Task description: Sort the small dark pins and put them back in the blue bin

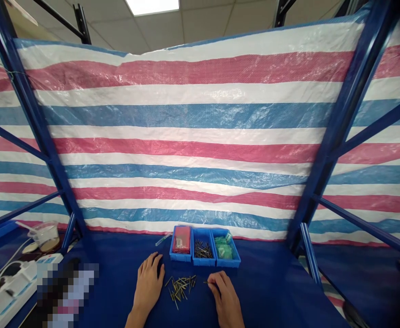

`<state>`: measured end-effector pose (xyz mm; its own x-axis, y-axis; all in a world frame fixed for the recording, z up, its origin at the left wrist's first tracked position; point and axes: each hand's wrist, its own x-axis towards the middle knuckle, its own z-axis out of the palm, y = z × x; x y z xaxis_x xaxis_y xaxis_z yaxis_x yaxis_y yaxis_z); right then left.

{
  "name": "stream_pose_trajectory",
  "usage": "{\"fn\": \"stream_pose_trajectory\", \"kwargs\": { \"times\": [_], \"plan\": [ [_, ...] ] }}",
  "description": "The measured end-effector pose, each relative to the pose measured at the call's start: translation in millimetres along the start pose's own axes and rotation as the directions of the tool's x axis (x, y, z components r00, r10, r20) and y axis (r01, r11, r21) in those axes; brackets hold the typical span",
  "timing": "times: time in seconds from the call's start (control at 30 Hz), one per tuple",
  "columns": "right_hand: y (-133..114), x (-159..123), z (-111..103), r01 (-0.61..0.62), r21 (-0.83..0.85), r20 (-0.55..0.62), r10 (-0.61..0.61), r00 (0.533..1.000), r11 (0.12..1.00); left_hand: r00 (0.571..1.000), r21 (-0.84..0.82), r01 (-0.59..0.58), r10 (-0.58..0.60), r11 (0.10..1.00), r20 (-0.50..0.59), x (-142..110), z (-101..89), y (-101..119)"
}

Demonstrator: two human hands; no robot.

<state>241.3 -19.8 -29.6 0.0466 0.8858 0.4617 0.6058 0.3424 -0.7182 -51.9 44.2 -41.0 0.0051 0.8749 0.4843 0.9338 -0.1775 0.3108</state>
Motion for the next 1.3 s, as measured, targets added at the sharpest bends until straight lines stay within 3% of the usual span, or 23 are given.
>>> {"fn": "stream_pose_trajectory", "kwargs": {
  "times": [0.3,0.57,0.9,1.1,1.3],
  "plan": [
    [2,2,-1,0.054,-0.068,-0.026,-0.055,0.998,0.996,1.0,-0.021,-0.004,0.004,1.0,0.005,-1,4.2,-5],
    [-2,-1,-6,-0.002,-0.026,-0.014,0.002,1.0,1.0,1.0,-0.028,0.003,-0.003,1.0,0.005,0,-1.4,0],
    [-7,0,-6,0.007,-0.063,-0.035,-0.009,0.999,0.998,1.0,-0.033,0.013,-0.012,0.999,0.023,0,0.8,-3],
    [-13,2,-10,-0.071,0.045,-0.079,0.074,0.994,0.997,1.0,-0.015,0.004,-0.003,1.0,0.024,0,0.5,-3],
    [-11,3,-9,-0.164,0.156,-0.04,0.172,0.984,0.974,1.0,-0.02,0.015,-0.014,1.0,0.027,1,-1.6,1]
  ]
}}
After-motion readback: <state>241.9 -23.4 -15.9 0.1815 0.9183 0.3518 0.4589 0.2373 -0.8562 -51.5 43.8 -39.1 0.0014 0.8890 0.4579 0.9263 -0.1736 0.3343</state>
